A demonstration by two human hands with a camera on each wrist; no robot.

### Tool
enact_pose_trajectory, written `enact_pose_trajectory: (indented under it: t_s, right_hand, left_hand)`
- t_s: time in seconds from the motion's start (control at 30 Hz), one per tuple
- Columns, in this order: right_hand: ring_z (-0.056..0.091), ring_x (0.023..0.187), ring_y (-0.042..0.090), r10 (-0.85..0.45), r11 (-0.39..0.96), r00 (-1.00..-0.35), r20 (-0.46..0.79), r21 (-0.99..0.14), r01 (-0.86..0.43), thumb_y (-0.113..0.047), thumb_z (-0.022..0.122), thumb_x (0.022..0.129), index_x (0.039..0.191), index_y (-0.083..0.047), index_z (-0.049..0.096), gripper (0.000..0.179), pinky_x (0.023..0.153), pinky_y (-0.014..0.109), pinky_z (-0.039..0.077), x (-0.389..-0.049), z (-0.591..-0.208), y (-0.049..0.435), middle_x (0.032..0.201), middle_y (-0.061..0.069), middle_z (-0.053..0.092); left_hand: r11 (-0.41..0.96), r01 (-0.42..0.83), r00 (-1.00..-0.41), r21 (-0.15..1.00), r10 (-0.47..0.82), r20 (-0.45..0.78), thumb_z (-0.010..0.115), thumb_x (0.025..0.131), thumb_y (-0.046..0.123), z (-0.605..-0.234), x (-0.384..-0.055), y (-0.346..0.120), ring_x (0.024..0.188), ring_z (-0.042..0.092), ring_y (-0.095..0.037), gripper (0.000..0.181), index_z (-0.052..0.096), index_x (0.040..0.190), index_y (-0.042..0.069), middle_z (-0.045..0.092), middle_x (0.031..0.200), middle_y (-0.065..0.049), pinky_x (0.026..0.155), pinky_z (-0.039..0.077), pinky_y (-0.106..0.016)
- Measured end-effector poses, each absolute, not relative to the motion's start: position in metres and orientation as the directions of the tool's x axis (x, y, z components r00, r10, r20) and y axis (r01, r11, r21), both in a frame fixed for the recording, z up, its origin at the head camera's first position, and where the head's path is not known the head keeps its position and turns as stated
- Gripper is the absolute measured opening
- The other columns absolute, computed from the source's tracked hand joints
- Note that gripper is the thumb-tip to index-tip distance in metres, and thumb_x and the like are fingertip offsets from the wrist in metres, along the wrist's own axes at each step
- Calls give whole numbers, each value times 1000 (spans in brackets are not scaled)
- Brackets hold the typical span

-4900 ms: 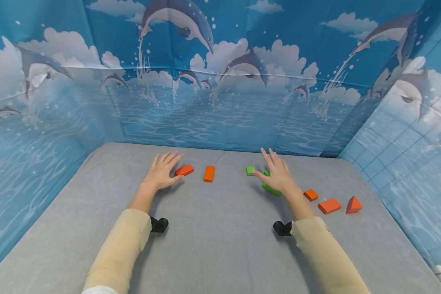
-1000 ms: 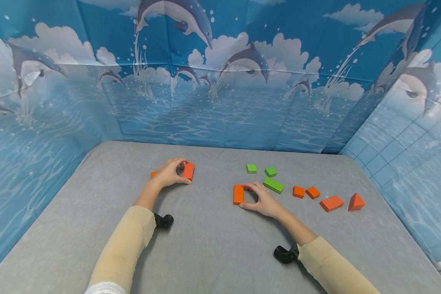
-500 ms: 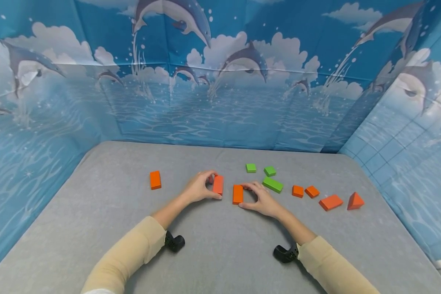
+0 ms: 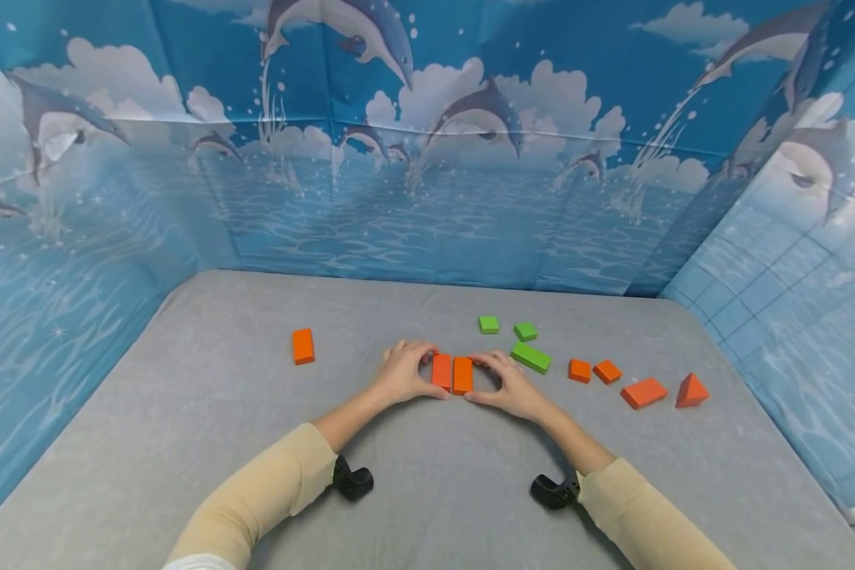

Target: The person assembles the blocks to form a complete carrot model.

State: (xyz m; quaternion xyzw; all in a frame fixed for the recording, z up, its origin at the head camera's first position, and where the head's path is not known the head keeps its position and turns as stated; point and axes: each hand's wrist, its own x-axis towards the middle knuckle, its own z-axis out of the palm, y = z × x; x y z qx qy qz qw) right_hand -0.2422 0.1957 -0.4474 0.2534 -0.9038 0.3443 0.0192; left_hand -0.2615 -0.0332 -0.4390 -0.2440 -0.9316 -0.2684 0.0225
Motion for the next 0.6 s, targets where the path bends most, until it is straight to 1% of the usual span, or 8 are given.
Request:
enact_pose_trajectory:
  t_s: [0.13, 0.37, 0.6]
  right_hand:
    - [48, 104, 26, -443, 634, -873, 205, -617, -466, -29, 74, 77, 127, -5, 52, 60, 90, 50, 36, -243, -448, 196, 113, 11, 51]
    - [47, 105, 27, -449, 628, -871, 200, -622, -467, -31, 73, 77, 128, -7, 51, 61, 90, 51, 37, -242, -449, 197, 115, 10, 51]
    - [47, 106, 27, -448, 628, -870, 207, -619, -471, -31, 74, 76, 128, -7, 52, 61, 90, 52, 35, -243, -450, 197, 116, 11, 51]
  left_hand:
    - [739, 471, -878, 482, 444, 177, 78, 60, 56, -440, -261, -33, 86, 40, -16, 76, 56, 121, 16, 56, 103, 1, 79, 29, -37]
    - [734, 477, -875, 484, 446, 186, 78, 60, 55, -444, -260, -33, 84, 37, -15, 76, 55, 121, 17, 51, 93, 3, 79, 27, -37]
    - [734, 474, -877, 487, 444, 183, 78, 60, 55, -445, -260, -33, 84, 37, -15, 75, 54, 120, 17, 49, 91, 3, 78, 26, -36]
